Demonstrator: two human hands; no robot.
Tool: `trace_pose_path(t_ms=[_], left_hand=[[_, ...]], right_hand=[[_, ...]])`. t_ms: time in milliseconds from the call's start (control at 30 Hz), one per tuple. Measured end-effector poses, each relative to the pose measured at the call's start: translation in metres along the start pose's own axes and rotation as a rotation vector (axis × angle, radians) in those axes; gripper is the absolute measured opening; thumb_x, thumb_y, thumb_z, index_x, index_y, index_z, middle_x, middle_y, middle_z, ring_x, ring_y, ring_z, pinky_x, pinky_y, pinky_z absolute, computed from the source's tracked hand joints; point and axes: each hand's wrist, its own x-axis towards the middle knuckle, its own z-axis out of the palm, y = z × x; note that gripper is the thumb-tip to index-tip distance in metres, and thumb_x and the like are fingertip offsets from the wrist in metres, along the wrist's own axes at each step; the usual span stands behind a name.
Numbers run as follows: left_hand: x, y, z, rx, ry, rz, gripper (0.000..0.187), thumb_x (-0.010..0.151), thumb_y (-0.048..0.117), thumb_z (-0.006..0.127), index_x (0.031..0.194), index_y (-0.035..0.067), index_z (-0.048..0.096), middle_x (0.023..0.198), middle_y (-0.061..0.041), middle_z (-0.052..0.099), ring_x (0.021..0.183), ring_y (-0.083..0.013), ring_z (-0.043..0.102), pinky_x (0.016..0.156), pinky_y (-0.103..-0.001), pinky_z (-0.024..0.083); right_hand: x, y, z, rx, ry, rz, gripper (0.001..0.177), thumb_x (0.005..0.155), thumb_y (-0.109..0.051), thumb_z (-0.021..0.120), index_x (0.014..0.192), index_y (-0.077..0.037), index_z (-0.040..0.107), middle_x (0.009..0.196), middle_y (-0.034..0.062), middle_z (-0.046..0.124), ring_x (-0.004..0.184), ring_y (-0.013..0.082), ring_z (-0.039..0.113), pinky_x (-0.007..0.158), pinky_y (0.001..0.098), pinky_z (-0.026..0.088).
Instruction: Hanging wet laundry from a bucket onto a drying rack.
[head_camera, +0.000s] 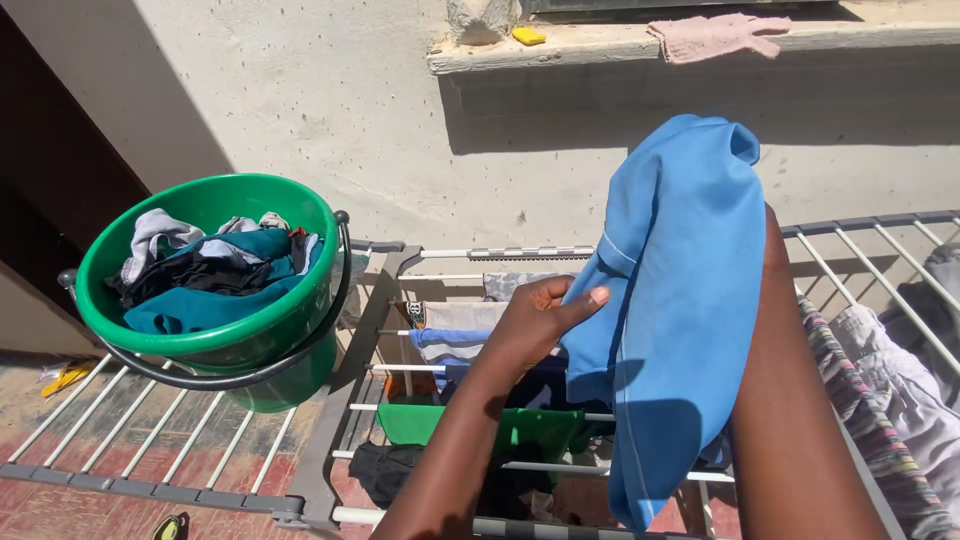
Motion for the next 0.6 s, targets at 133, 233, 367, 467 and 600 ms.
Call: trace_pose_path(t_ms=[133,233,367,467,600], left_hand=[[0.03,-0.034,-0.011,0.003,0.153,0.112,0.025,0.094,0.028,0.078,0.102,0.004,0.079,0.086,-0.001,0.066,0.079,-0.0086,0.052,0.072,-0.027,0.041],[0.033,-0.018,-0.007,0.005,0.327,0.224,0.021,0.095,0.027,0.072,0.101,0.007,0.076,0.086,0.004,0.069,0.081,-0.0046,0.058,0.077,-0.023,0.048],[0.026,0.005,-0.006,0.05,0.418,0.113,0.03,0.105,0.035,0.059,0.107,0.008,0.072,0.083,-0.001,0.064,0.079,-0.009,0.054,0.077,-0.026,0.048],[0.029,-0.013,-0.014,0.202,0.424,0.149,0.037,0.095,0.04,0.063,0.112,0.008,0.069,0.096,-0.005,0.072,0.092,-0.0134,0.065,0.086,-0.031,0.052],[0.01,0.017,0.0,0.214,0.352,0.009,0.071,0.075,0.056,0.073,0.13,0.014,0.062,0.115,-0.012,0.076,0.113,-0.0241,0.07,0.096,-0.042,0.053]], right_hand=[[-0.016,-0.001,-0.012,-0.065,0.081,0.049,0.037,0.099,-0.028,0.068,0.126,-0.003,0.067,0.116,0.0119,0.072,0.1,0.0225,0.071,0.094,0.0433,0.057],[-0.019,-0.009,-0.022,-0.096,0.118,0.08,0.036,0.099,-0.029,0.067,0.123,-0.003,0.069,0.115,0.0118,0.073,0.098,0.0222,0.072,0.092,0.0427,0.059],[-0.022,-0.012,-0.014,-0.196,0.125,0.014,0.031,0.098,-0.026,0.068,0.119,-0.003,0.068,0.116,0.0098,0.072,0.103,0.0199,0.071,0.099,0.0405,0.059],[-0.023,-0.01,0.004,-0.237,0.137,-0.005,0.031,0.098,-0.028,0.068,0.117,-0.002,0.067,0.11,0.0096,0.072,0.099,0.0191,0.072,0.095,0.0402,0.06],[-0.021,0.0,0.027,-0.624,0.184,-0.045,0.034,0.096,-0.019,0.065,0.127,-0.007,0.064,0.102,0.0058,0.071,0.083,0.0122,0.067,0.079,0.035,0.057]])
